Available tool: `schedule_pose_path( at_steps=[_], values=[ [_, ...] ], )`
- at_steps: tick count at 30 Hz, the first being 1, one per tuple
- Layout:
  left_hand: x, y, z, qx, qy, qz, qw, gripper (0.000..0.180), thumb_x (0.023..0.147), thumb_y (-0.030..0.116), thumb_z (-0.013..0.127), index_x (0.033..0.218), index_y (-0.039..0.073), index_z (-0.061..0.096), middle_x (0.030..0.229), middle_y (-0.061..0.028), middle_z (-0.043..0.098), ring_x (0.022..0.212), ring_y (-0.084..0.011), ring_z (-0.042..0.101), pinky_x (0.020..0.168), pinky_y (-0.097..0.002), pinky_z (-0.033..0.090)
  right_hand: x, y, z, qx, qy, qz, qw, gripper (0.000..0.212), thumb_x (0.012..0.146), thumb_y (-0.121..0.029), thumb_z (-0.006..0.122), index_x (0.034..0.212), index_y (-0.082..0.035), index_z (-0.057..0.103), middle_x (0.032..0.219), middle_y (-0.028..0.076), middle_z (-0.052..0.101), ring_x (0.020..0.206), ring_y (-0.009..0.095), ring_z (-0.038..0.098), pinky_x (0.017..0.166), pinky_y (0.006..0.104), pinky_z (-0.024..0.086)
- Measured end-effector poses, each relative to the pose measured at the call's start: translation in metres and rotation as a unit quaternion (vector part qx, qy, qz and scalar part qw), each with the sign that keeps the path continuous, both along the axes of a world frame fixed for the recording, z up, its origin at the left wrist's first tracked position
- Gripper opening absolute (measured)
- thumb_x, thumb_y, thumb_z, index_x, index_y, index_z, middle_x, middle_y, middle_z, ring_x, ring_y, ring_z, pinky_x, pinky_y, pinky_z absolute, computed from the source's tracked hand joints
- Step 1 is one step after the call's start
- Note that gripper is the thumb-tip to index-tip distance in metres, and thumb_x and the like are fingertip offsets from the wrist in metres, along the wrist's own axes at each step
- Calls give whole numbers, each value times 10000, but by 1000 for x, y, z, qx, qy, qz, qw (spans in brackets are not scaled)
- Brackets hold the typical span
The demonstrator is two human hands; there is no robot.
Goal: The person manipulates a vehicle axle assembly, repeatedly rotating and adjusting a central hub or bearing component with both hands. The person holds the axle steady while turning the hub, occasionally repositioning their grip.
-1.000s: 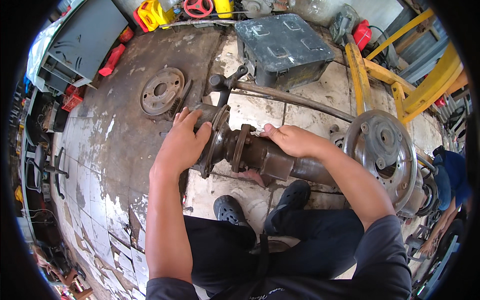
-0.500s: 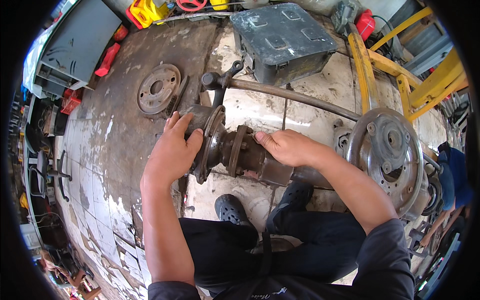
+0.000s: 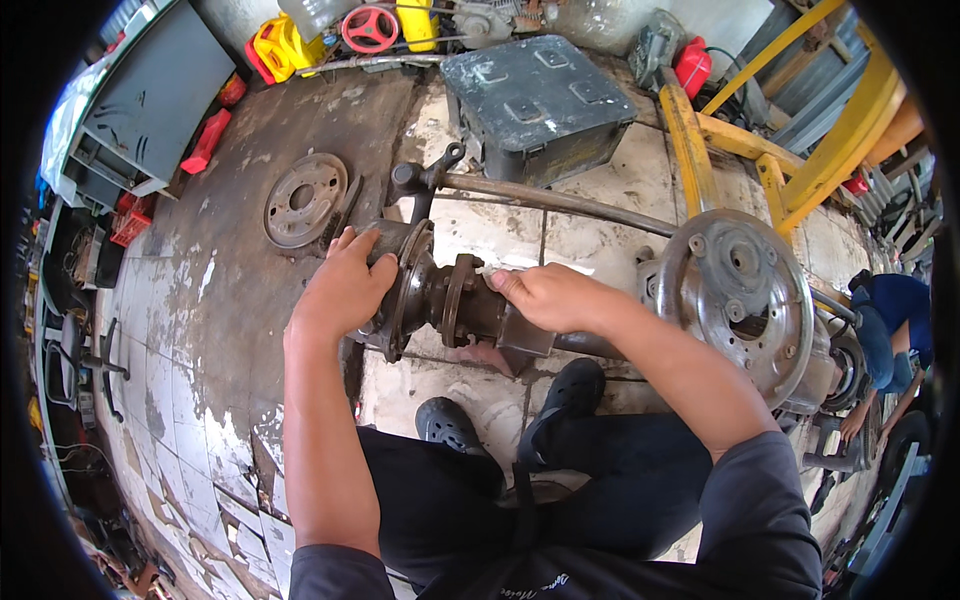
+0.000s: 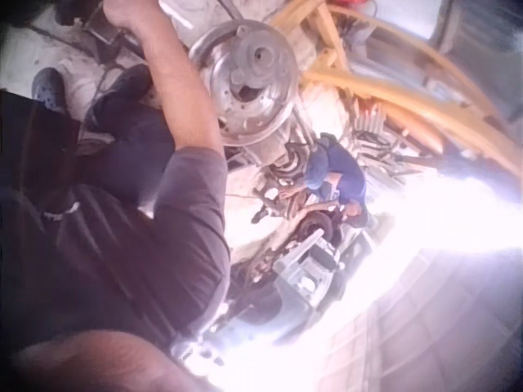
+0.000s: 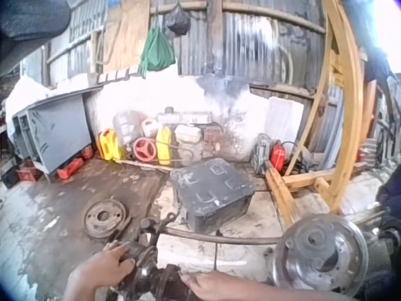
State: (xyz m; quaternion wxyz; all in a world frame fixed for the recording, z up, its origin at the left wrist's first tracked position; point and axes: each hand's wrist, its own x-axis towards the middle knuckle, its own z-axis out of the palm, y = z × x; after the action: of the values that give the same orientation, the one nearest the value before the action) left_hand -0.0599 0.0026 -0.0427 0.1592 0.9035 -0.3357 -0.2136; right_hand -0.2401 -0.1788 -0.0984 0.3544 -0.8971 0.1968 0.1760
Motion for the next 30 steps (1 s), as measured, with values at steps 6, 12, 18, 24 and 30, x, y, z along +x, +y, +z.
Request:
schedule_pose_path(
  at_steps=[6, 12, 18, 24, 30],
  values=[
    [4, 5, 0, -9, -4, -5, 1000, 597, 924, 350, 476, 1424, 25, 434, 1526, -269, 276, 1443, -373, 234, 1165, -406, 245, 0, 3, 18, -28, 25, 1, 999, 806, 1021, -536, 181, 883, 83, 677, 914, 303, 657, 957, 460, 616, 905, 494, 460],
    [6, 9, -8, -10, 5, -9, 1000, 603, 931, 370, 457, 1432, 37, 426, 1528, -268, 271, 1448, -367, 226, 1168, -406, 239, -7, 13, 11, -46, 26, -24, 998, 798, 1020, -532, 183, 885, 78, 679, 956, 311, 656, 983, 461, 613, 909, 481, 465],
    [4, 11, -11, -25, 1, -12, 1000, 599, 932, 375, 450, 1434, 49, 427, 1528, -265, 274, 1451, -365, 219, 1169, -404, 237, -11, 16, 13, -36, -22, -38, 998, 860, 995, -614, 182, 742, 81, 622, 841, 301, 650, 911, 467, 621, 870, 485, 462],
    [4, 13, -8, -27, 1, -10, 1000, 595, 936, 381, 442, 1437, 60, 424, 1530, -264, 270, 1454, -364, 208, 1174, -401, 227, -8, 20, 19, -40, 12, -23, 999, 812, 1014, -553, 180, 914, 85, 672, 986, 319, 650, 1011, 465, 605, 935, 485, 454],
    [5, 11, -10, -23, 5, -23, 999, 594, 936, 379, 440, 1436, 59, 425, 1526, -264, 278, 1454, -371, 204, 1173, -408, 229, -12, 11, 7, -53, 17, -31, 998, 814, 1014, -553, 178, 905, 87, 669, 967, 316, 653, 1007, 463, 609, 930, 481, 458]
  ],
)
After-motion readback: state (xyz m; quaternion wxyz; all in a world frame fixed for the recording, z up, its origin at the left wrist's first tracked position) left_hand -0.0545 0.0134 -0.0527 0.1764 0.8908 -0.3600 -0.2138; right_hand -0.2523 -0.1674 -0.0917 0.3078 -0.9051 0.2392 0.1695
